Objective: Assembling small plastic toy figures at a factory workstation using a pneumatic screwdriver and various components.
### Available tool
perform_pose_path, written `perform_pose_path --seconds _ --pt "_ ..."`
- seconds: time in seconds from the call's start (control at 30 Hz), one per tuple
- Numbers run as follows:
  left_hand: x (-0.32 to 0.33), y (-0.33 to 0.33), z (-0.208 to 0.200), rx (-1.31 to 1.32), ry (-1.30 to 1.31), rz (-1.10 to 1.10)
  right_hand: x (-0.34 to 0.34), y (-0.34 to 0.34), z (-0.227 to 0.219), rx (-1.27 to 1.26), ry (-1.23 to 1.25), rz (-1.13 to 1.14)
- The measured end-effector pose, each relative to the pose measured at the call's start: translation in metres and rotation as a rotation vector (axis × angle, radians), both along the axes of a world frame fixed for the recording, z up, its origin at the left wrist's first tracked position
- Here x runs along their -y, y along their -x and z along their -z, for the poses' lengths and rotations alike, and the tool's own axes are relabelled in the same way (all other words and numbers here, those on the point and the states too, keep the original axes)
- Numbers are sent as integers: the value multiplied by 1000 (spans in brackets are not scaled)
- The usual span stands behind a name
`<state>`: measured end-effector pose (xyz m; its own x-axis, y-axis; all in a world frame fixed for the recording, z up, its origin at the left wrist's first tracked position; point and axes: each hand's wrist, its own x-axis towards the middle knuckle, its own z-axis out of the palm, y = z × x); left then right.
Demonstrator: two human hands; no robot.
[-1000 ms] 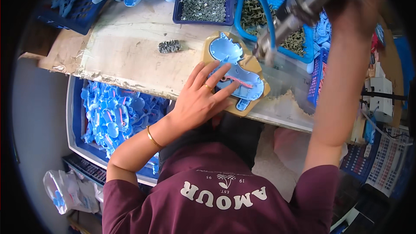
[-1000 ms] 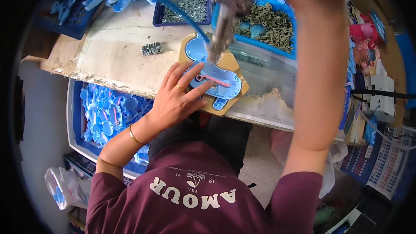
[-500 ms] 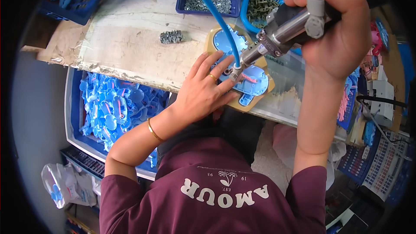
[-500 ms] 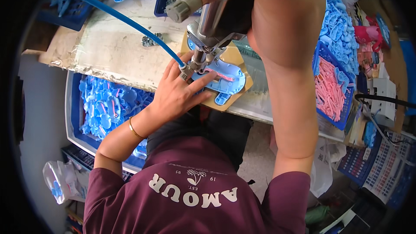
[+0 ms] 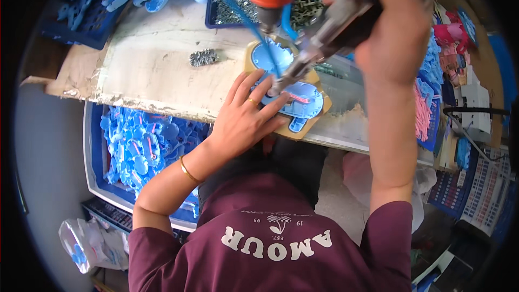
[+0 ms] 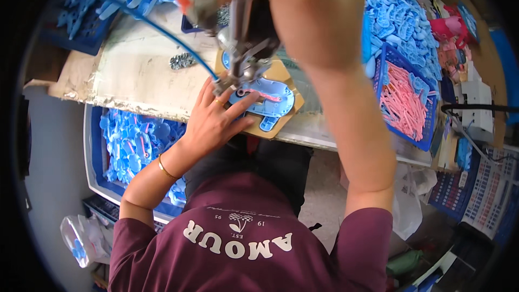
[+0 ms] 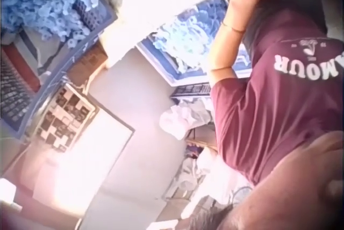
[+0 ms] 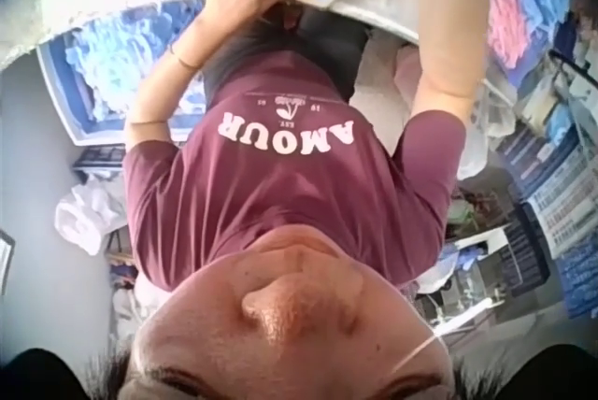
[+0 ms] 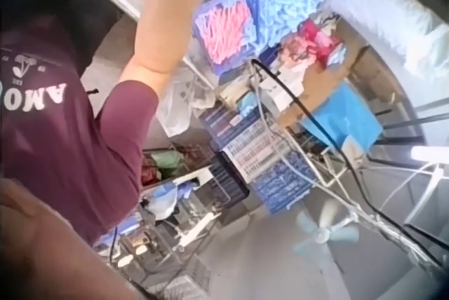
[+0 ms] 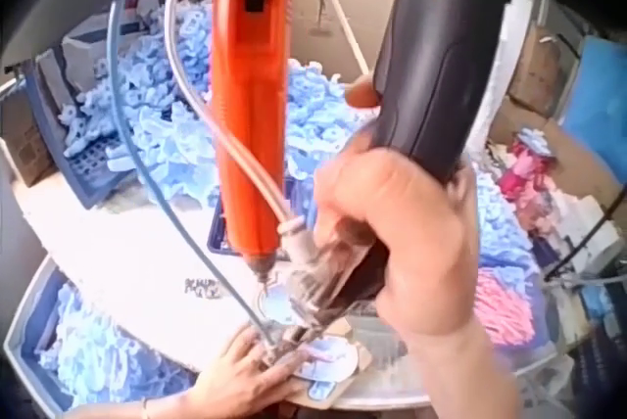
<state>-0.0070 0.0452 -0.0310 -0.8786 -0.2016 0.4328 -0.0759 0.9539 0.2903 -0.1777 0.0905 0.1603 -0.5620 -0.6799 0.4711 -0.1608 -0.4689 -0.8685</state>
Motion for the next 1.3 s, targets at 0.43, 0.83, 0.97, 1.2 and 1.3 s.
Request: perform_pose_path --seconds 0.43,0.83,0.97,1.2,1.3 --pt "45 -50 -96 70 -465 229 -27 214 -3 -310 -69 100" --pt "70 -197 -138 672 -87 -664 -100 308 160 -1179 -1050 816" --pt "58 -134 -149 607 -229 -364 -117 308 143 -782 -859 754" --pt "11 -13 -105 180 -478 168 -131 189 88 -210 -800 -485" --pt "-12 30 -83 70 -561 292 -120 136 87 -198 -796 -779"
